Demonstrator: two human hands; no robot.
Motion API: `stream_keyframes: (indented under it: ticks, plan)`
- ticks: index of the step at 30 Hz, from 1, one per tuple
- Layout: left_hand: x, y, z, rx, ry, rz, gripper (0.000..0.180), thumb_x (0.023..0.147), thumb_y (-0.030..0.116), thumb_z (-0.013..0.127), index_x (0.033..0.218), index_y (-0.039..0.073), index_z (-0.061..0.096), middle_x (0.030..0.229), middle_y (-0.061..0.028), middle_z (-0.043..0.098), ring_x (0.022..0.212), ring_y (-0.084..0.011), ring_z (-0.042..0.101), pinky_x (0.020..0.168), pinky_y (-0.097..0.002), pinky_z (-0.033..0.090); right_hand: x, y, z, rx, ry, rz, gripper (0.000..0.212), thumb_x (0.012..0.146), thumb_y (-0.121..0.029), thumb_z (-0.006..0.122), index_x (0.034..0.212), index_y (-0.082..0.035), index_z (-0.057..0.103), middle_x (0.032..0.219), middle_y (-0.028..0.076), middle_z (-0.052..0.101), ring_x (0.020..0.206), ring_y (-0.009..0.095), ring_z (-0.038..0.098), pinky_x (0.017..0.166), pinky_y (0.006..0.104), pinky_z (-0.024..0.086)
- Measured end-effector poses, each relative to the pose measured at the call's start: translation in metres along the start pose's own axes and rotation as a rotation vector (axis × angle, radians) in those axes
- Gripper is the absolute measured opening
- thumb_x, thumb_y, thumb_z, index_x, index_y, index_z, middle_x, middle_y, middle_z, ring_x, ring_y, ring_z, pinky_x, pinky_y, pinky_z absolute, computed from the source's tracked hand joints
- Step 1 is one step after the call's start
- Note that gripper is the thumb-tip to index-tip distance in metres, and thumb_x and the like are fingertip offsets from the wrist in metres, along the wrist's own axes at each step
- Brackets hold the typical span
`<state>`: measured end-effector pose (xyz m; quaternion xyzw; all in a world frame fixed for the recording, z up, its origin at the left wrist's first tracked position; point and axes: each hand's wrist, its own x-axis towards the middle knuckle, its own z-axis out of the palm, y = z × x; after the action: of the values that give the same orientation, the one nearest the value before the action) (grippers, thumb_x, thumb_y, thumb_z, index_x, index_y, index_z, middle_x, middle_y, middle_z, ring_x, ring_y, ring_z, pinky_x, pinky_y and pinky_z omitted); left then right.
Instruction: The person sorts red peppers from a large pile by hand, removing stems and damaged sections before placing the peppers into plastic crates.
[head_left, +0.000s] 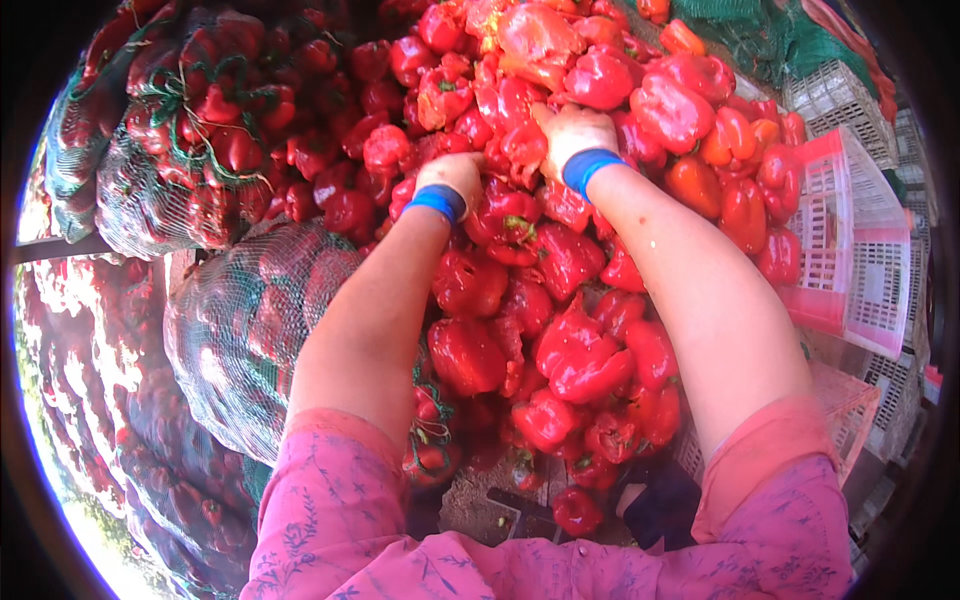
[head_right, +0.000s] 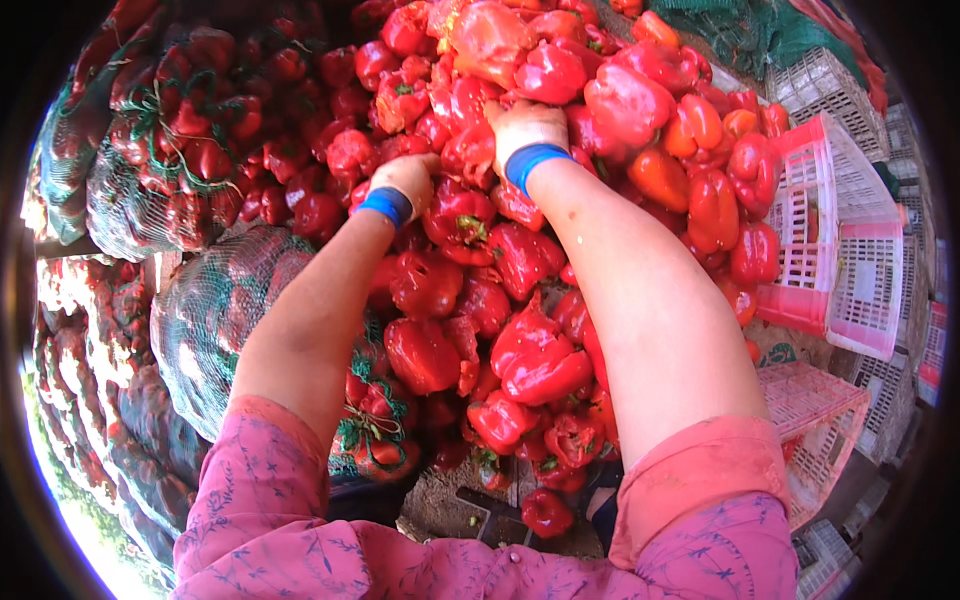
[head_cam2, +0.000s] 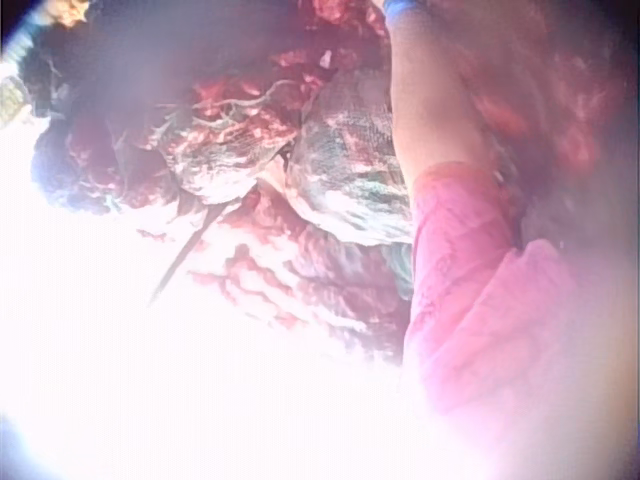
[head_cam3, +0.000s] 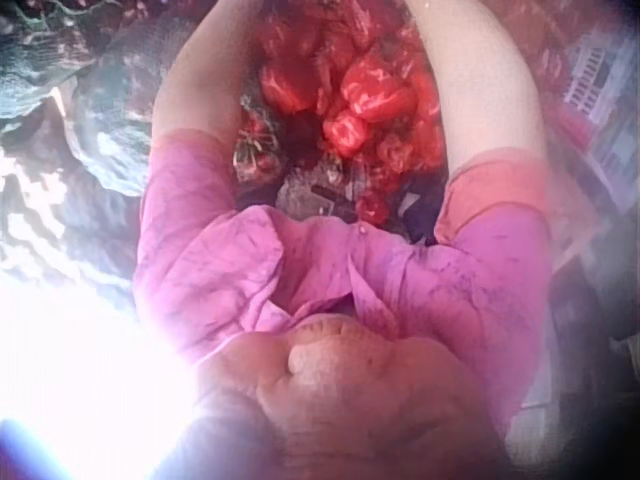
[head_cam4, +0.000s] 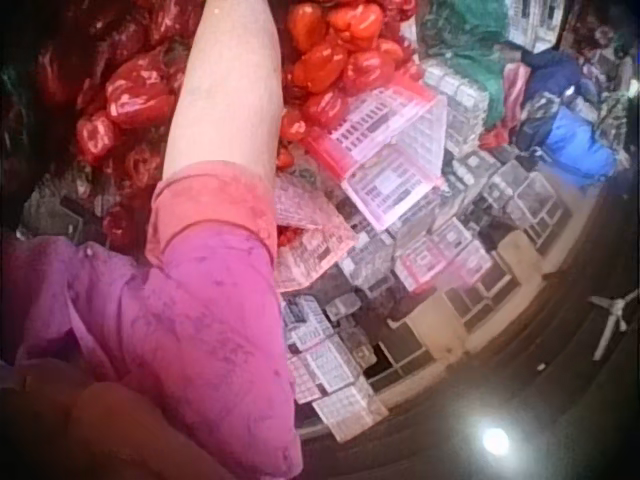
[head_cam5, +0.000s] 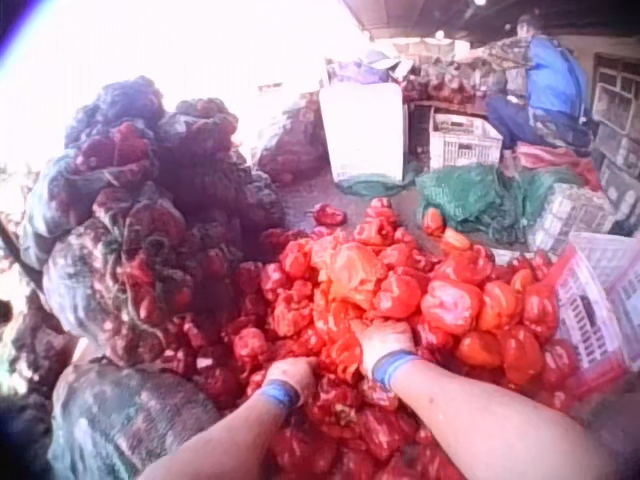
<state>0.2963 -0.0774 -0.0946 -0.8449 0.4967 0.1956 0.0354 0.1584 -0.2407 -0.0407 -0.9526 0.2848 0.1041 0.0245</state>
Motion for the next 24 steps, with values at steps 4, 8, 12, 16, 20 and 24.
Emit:
stream_keyframes:
  ticks: [4,8,12,16,20,24]
  plan:
    - [0.001,-0.007,0.000,0.161,0.094,0.116,0.035,0.093,0.010,0.055,0.124,0.017,0.067,0.102,-0.0129,0.074,0.095,-0.0296,0.072,0.084,-0.0386,0.057,0.003,-0.004,0.000,0.040,-0.046,0.012,0.046,0.075,-0.024,0.073,0.119,-0.012,0.066,0.117,0.017,0.069,0.106,0.033,0.070,0.087,0.0449,0.058]
    - [-0.022,-0.019,-0.014,-0.620,0.266,0.009,0.028,0.088,0.017,0.066,0.115,0.007,0.071,0.102,-0.0141,0.075,0.096,-0.0293,0.072,0.086,-0.0370,0.055,-0.014,0.000,-0.004,0.102,-0.047,-0.063,0.036,0.076,-0.023,0.069,0.110,-0.012,0.072,0.111,0.017,0.072,0.106,0.032,0.069,0.090,0.0442,0.056]
    - [-0.062,-0.022,-0.038,-0.977,0.187,-0.169,0.029,0.088,0.011,0.066,0.115,0.001,0.070,0.096,-0.0097,0.075,0.090,-0.0182,0.071,0.079,-0.0305,0.054,-0.046,0.014,-0.008,0.314,-0.009,-0.067,0.039,0.078,-0.027,0.067,0.113,-0.011,0.073,0.113,0.017,0.072,0.109,0.033,0.068,0.093,0.0439,0.055]
    - [-0.104,-0.013,-0.066,-1.583,0.087,-0.264,0.031,0.085,0.001,0.060,0.114,0.000,0.068,0.095,-0.0085,0.073,0.086,-0.0195,0.071,0.075,-0.0309,0.058,-0.080,0.031,-0.023,0.781,0.023,0.073,0.039,0.081,-0.031,0.068,0.113,-0.010,0.073,0.109,0.016,0.074,0.100,0.033,0.070,0.089,0.0419,0.054]
    - [-0.132,0.019,-0.098,-1.587,0.143,-0.105,0.033,0.084,-0.004,0.056,0.115,-0.001,0.067,0.097,-0.0098,0.073,0.084,-0.0210,0.072,0.074,-0.0327,0.060,-0.138,0.056,-0.051,1.580,0.088,0.372,0.026,0.082,-0.015,0.073,0.104,0.000,0.073,0.090,0.006,0.073,0.082,0.016,0.068,0.076,0.0329,0.054]
    - [-0.164,0.065,-0.133,-1.647,0.008,-0.068,0.029,0.085,-0.003,0.057,0.113,0.000,0.067,0.098,-0.0097,0.072,0.085,-0.0211,0.071,0.077,-0.0338,0.058,-0.213,0.069,-0.083,1.959,0.048,0.562,0.023,0.085,-0.015,0.067,0.101,0.001,0.071,0.092,0.009,0.072,0.084,0.022,0.070,0.076,0.0351,0.059]
